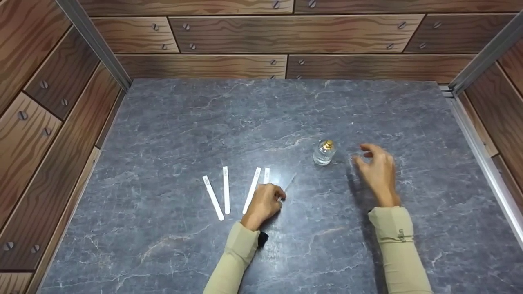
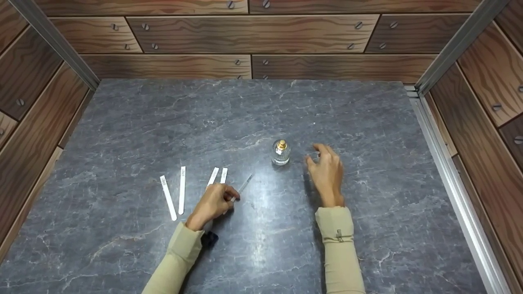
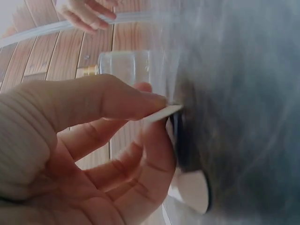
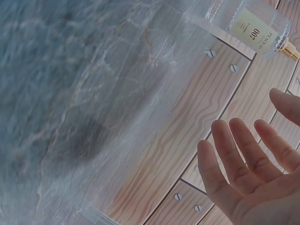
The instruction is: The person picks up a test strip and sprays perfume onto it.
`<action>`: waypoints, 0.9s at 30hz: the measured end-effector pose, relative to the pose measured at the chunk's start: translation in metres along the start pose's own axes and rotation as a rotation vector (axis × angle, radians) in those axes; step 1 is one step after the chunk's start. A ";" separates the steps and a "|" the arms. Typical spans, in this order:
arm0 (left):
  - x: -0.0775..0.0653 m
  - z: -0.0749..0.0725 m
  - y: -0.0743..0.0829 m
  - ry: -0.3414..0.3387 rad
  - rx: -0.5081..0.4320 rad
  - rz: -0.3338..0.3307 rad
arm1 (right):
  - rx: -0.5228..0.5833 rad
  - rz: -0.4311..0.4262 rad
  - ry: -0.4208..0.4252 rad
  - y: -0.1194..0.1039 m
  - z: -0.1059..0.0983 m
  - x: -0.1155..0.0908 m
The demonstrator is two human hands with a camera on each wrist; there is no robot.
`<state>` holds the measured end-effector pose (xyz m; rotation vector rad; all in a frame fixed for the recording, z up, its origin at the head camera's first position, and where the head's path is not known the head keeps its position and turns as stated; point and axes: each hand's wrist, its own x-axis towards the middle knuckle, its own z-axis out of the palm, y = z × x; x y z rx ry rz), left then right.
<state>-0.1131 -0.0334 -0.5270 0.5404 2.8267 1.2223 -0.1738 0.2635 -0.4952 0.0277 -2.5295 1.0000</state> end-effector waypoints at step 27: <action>0.012 -0.024 -0.014 0.009 -0.658 -0.307 | 0.134 -0.017 -0.011 -0.001 0.009 0.008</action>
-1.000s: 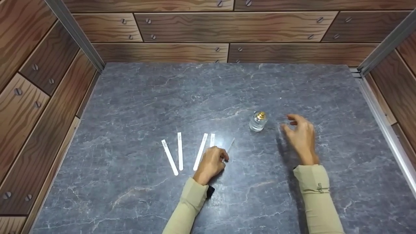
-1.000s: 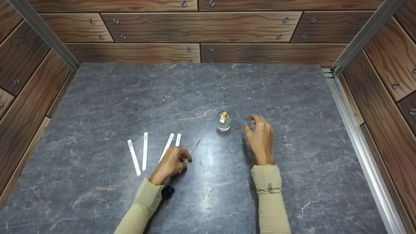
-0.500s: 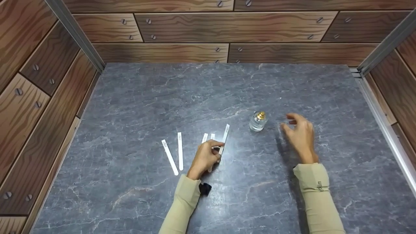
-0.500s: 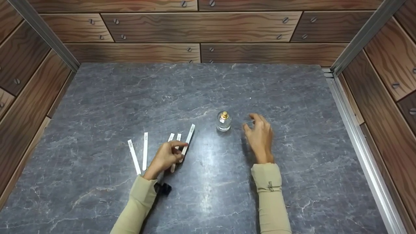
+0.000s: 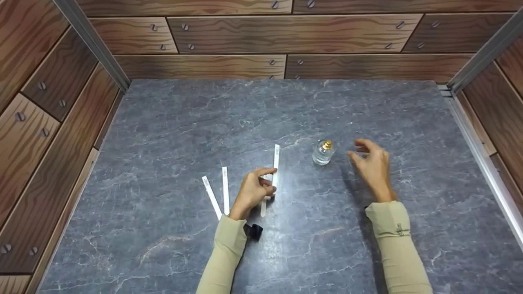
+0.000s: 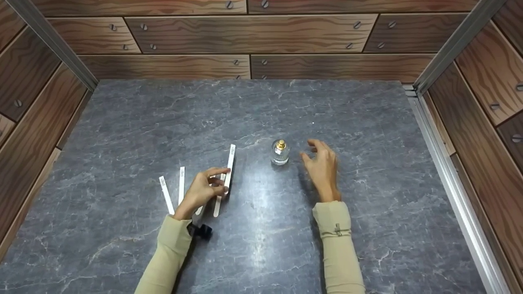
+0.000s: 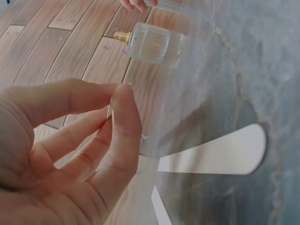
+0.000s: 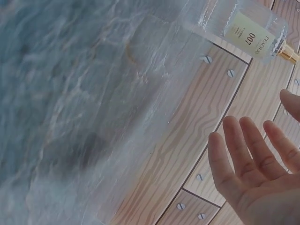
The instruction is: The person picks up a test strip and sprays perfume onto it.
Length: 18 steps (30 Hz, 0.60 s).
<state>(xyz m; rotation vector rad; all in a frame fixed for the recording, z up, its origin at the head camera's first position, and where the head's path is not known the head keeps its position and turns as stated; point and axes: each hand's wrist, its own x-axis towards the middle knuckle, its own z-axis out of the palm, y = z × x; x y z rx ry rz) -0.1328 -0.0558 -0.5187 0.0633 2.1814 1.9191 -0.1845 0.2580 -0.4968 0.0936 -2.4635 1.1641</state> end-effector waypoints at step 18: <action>0.006 -0.009 0.004 0.025 -0.009 0.037 | 0.198 0.069 -0.149 -0.007 0.014 0.005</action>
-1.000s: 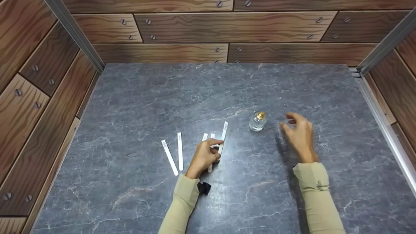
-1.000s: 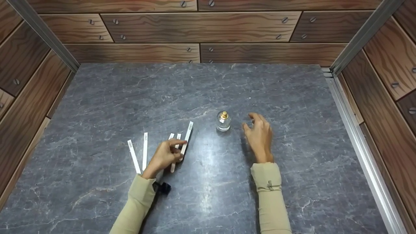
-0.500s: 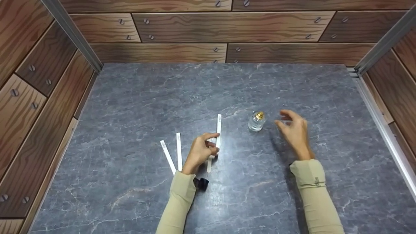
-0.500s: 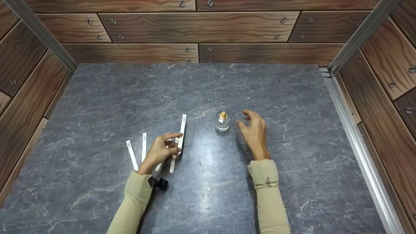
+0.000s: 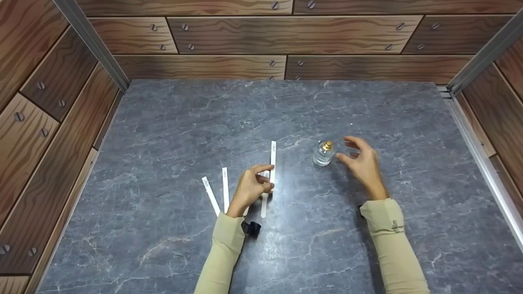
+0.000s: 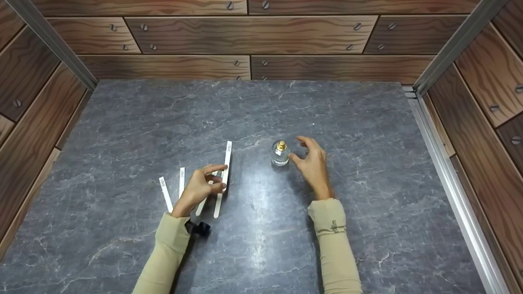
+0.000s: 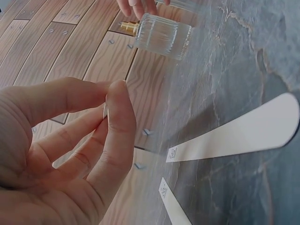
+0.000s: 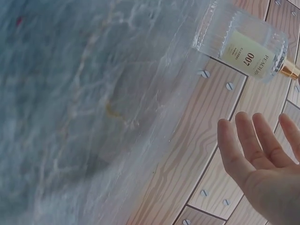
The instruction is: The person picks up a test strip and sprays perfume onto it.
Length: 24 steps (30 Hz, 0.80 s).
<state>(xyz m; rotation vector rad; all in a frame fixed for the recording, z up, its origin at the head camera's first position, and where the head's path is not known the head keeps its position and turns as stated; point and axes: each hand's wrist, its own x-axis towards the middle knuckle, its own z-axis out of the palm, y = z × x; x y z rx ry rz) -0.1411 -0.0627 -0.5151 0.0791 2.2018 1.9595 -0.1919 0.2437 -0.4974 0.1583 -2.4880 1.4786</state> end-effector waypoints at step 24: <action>0.004 -0.003 0.003 -0.017 -0.057 0.009 | 0.035 0.071 -0.107 0.001 0.023 0.003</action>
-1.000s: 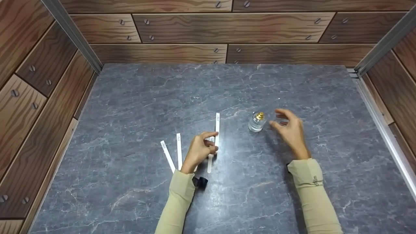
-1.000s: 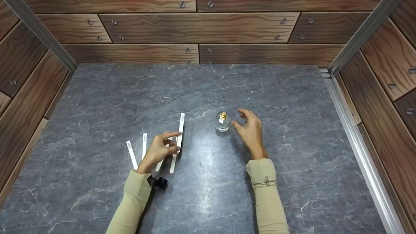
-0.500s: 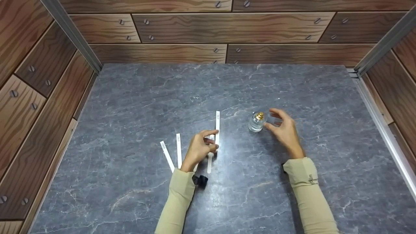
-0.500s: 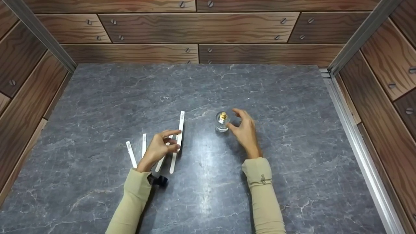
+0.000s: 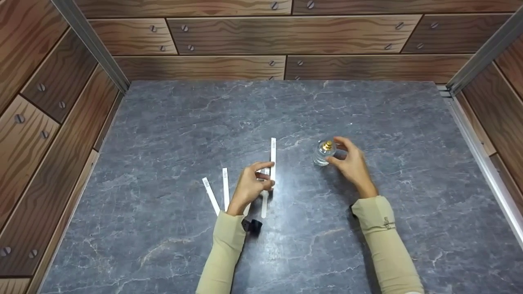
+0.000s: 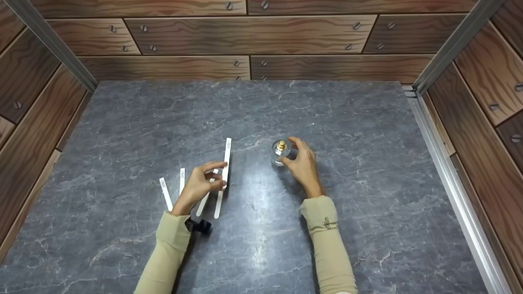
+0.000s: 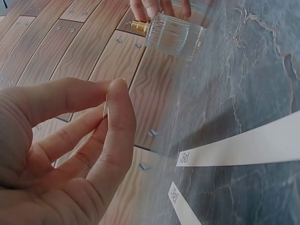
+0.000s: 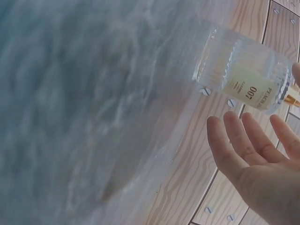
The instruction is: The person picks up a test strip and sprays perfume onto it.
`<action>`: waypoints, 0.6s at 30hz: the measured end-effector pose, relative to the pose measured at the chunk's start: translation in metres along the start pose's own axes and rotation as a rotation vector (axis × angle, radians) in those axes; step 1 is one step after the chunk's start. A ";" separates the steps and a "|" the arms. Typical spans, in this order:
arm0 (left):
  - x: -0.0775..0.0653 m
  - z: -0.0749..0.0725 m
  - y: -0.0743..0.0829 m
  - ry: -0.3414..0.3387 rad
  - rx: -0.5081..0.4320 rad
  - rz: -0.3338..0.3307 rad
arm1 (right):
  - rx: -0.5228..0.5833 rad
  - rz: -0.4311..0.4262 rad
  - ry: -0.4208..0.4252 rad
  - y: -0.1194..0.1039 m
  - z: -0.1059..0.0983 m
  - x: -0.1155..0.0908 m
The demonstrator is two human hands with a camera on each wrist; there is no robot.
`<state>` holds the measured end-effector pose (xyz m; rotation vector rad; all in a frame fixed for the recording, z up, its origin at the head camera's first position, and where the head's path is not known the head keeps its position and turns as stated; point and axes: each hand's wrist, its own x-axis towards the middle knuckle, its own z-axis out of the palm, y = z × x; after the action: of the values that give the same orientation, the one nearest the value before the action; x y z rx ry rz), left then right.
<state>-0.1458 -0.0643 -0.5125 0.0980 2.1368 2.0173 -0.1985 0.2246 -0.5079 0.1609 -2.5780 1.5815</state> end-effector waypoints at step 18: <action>0.001 0.001 0.000 0.023 -0.029 -0.007 | -0.089 0.019 -0.063 -0.001 0.009 0.011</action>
<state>-0.1466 -0.0629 -0.5124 0.0623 2.1174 2.0551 -0.2096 0.2162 -0.5095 0.1820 -2.6998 1.4872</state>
